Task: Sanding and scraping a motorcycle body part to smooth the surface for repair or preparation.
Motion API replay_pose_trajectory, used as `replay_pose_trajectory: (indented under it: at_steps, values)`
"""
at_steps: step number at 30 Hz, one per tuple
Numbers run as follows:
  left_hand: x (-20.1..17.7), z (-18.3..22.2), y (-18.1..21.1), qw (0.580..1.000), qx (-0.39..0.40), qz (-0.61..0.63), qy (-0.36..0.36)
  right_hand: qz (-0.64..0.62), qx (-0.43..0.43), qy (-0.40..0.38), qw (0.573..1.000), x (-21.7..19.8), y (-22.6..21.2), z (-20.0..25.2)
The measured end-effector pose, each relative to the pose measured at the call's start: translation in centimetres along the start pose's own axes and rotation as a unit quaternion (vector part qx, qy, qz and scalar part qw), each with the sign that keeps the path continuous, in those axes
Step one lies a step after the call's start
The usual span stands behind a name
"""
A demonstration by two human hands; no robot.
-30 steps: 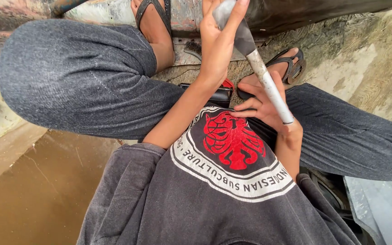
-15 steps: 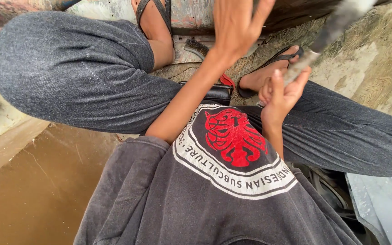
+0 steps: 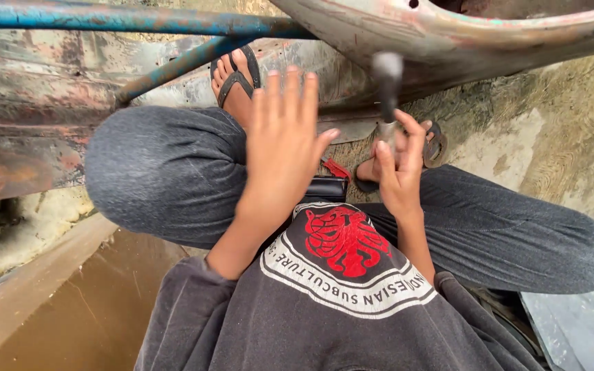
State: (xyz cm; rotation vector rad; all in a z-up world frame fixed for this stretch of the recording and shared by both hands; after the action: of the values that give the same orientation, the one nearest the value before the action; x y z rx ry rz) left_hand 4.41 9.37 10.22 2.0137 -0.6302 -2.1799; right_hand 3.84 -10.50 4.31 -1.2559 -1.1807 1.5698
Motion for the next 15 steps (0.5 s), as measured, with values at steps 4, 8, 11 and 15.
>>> replay_pose_trajectory:
  at_steps: [4,8,11,15]
  values:
    - [-13.1,4.5,-2.0,0.990,0.036,0.130,0.052,0.069,0.110,-0.054,0.990,2.5,-0.3,-1.9]
    - [-19.1,6.4,-6.6,0.963,0.077,0.216,0.139,-0.023,0.120,-0.083,0.989,4.9,0.1,-3.9]
    - [-18.2,1.1,-9.6,0.945,0.128,0.272,0.126,0.013,0.168,-0.081,0.982,6.4,0.9,-5.0]
    - [-8.5,-5.7,-13.5,0.981,0.149,0.064,0.103,0.073,0.082,-0.043,0.993,8.3,0.0,-6.3]
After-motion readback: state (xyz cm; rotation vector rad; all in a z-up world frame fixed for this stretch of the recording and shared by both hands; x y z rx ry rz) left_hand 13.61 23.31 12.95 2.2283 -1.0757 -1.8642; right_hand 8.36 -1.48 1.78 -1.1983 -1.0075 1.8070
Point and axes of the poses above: each hand's wrist, its own z-axis away from the middle knuckle, its own x-axis out of the palm, y = z × x, the point moved 7 cm from there along -z, towards the middle knuckle, and after that the axes turned 6 degrees about x, right-handed, at the moved point
